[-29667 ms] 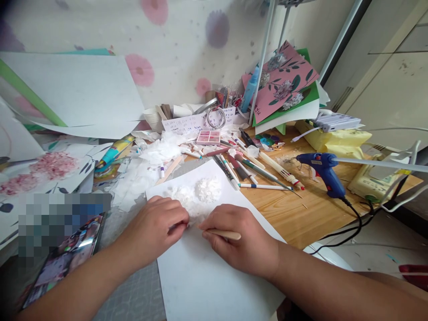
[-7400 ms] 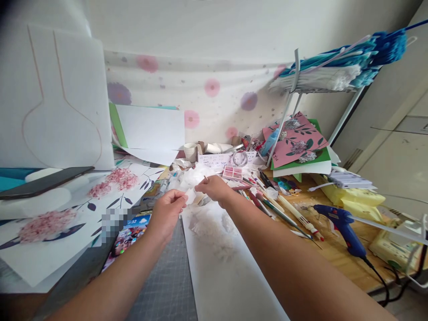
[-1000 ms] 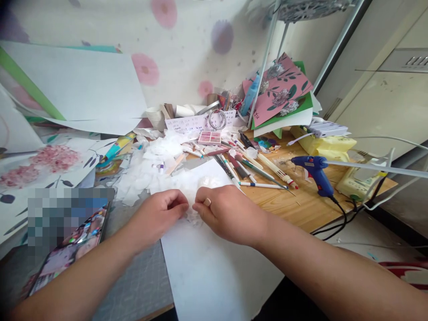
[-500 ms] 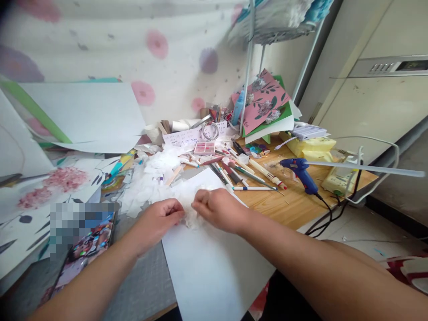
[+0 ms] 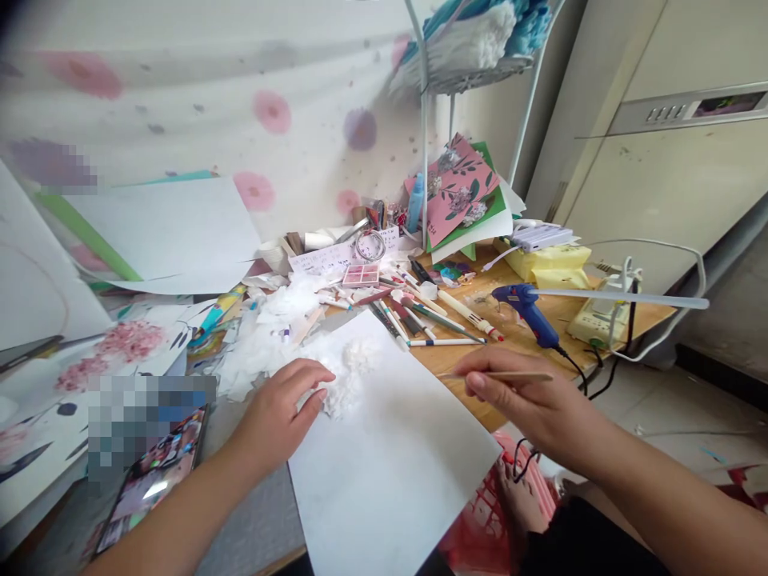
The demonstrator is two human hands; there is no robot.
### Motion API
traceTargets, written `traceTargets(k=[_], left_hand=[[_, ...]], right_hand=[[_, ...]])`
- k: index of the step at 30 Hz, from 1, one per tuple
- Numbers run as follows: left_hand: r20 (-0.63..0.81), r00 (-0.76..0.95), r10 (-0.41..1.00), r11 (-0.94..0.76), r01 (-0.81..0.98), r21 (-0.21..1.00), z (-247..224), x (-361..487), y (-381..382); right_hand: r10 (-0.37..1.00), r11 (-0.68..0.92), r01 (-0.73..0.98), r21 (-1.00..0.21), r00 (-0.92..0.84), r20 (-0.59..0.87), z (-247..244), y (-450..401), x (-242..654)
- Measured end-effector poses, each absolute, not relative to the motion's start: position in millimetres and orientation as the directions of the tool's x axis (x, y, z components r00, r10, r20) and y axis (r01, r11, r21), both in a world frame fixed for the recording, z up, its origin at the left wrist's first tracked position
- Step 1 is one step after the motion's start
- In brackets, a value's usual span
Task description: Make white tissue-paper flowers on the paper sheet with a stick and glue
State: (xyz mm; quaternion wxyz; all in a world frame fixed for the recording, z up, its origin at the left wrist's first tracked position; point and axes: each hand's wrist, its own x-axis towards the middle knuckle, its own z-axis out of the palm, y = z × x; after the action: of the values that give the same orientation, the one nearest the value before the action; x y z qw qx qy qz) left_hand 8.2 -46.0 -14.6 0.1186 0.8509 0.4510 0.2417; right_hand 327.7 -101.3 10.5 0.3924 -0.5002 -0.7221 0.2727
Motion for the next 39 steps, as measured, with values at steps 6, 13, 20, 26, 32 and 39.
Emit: traceTargets(k=[6, 13, 20, 26, 32, 39], left_hand=[[0.171, 0.602, 0.779, -0.626, 0.761, 0.169, -13.8, 13.3, -47.7], [0.201, 0.576, 0.792, -0.595, 0.803, 0.044, -22.6, 19.8, -45.6], [0.221, 0.633, 0.742, -0.650, 0.760, 0.003, -29.8, 27.4, -48.5], [0.249, 0.631, 0.735, -0.654, 0.757, 0.012, -26.5, 23.3, -49.1], [0.233, 0.618, 0.750, -0.644, 0.763, 0.050, -23.1, 16.3, -45.0], [0.175, 0.628, 0.758, -0.647, 0.757, 0.086, -30.2, 15.0, -41.7]], right_hand=[[0.916, 0.394, 0.572, -0.719, -0.303, 0.261, 5.6, -107.7, 331.4], [0.888, 0.440, 0.540, -0.717, -0.383, 0.256, 11.1, -113.3, 324.4], [0.797, 0.586, 0.596, -0.548, -0.546, 0.259, 18.1, -116.4, 289.1], [0.719, 0.689, 0.612, -0.388, -0.647, 0.254, 20.0, -115.3, 263.3], [0.689, 0.723, 0.610, -0.323, -0.670, 0.277, 21.5, -107.1, 251.3], [0.672, 0.740, 0.612, -0.279, -0.681, 0.291, 19.1, -94.7, 242.2]])
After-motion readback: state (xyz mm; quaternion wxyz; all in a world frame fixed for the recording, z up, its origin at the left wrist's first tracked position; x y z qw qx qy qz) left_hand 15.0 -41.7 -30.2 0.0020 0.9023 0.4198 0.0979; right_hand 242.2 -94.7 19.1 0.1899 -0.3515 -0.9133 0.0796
